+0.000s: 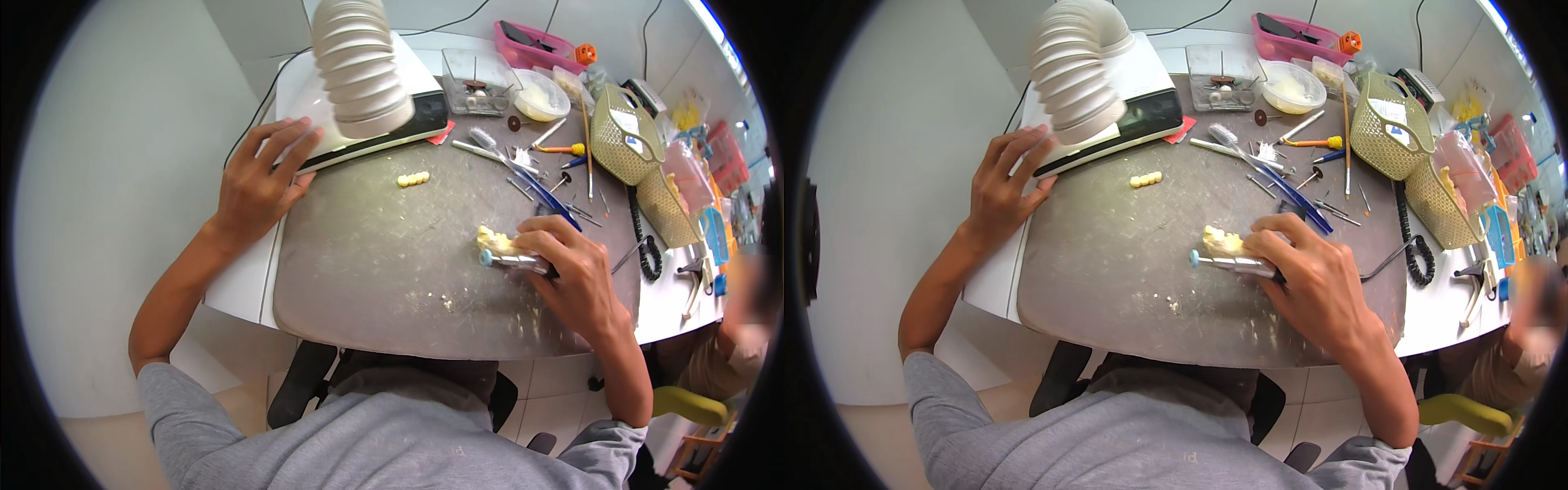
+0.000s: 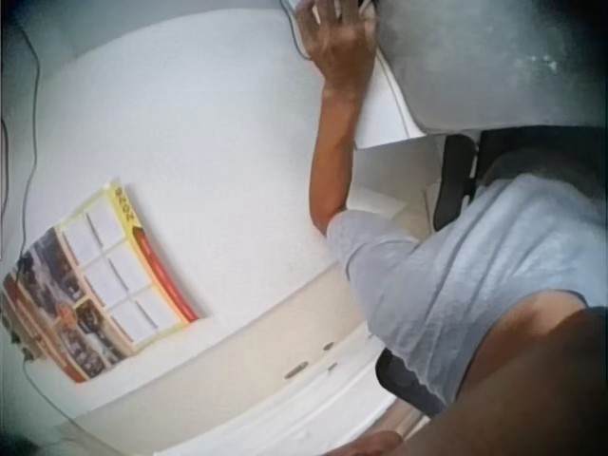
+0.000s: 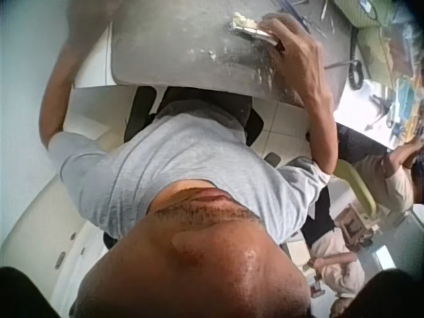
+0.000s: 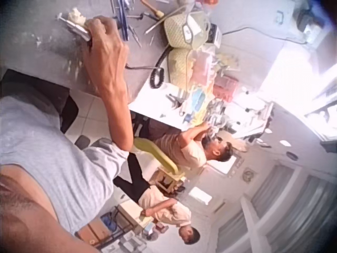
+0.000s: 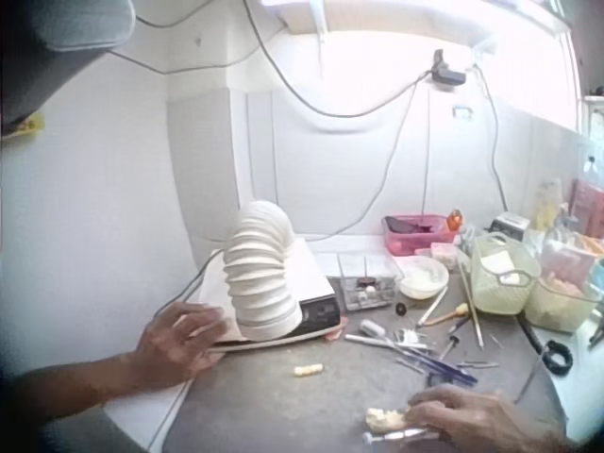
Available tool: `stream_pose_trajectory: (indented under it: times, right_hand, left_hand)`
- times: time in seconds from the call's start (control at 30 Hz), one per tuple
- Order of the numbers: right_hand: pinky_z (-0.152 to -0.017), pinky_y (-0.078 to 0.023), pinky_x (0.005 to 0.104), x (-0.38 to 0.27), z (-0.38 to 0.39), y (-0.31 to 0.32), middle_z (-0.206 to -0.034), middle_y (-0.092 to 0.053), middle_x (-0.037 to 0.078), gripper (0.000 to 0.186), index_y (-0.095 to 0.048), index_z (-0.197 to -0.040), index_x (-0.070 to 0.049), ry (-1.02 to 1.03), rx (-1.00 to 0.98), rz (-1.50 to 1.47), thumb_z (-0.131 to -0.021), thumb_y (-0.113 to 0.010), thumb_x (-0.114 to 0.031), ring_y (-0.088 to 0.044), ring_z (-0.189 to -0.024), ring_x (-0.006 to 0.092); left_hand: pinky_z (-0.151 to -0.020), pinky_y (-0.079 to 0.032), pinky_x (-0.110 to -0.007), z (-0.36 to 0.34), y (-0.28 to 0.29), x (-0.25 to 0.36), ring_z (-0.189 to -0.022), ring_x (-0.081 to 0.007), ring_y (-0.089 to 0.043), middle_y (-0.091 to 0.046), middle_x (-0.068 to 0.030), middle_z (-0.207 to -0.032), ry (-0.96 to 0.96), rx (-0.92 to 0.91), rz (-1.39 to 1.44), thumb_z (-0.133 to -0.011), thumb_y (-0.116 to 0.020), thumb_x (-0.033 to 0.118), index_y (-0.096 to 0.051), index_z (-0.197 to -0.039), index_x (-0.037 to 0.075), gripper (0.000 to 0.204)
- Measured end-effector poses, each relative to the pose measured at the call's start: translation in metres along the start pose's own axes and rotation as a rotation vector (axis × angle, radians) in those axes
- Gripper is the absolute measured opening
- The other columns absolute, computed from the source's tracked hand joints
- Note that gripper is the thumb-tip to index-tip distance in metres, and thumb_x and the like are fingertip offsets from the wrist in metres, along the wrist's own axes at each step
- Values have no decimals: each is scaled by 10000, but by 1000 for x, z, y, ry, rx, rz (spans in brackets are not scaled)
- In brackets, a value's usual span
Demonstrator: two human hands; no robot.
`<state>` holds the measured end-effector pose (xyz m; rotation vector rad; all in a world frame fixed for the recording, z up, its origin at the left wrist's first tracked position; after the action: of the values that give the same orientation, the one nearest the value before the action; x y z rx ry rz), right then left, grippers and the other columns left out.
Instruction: The person uses a rotary tool to polish and refine the surface of a dental prosthetic, turning it over to work on different sides before picking up a plaster model of teeth.
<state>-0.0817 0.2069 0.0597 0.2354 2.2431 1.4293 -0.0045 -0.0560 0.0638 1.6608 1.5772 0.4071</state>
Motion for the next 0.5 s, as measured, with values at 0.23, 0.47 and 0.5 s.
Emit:
stream_pose_trajectory:
  times: [0.23,0.47,0.5]
  right_hand:
    - [-628,-498,379,12,-19,-6,-897,-624,98,306,-611,-956,-63,-120,-8,42,-676,-723,-12,-640,-734,289]
    - [-619,-488,365,27,-17,0,-897,-636,98,284,-627,-952,-58,-199,82,79,-690,-724,-10,-639,-719,289]
    - [-622,-491,361,26,-18,0,-904,-639,97,283,-627,-952,-57,-195,83,81,-691,-724,-10,-640,-722,288]
  left_hand:
    - [-792,-519,-341,-9,7,17,-987,-234,-558,-568,-50,-1196,-16,-35,-54,-641,-783,114,-618,-1181,82,565]
    - [-785,-507,-311,-25,-19,67,-968,-220,-560,-578,-100,-1083,-103,-193,292,-789,-664,120,-604,-1148,21,377]
    - [-784,-506,-303,-32,-29,72,-962,-218,-562,-580,-104,-1061,-95,-217,313,-796,-640,104,-604,-1136,9,355]
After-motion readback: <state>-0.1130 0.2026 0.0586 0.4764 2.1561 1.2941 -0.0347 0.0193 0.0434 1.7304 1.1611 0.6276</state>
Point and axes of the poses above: each hand's wrist, its own z-axis away from the middle knuckle, its own y-axis out of the back of the hand, x = y × z, the point moved 9 cm from there along -z, towards the middle knuckle
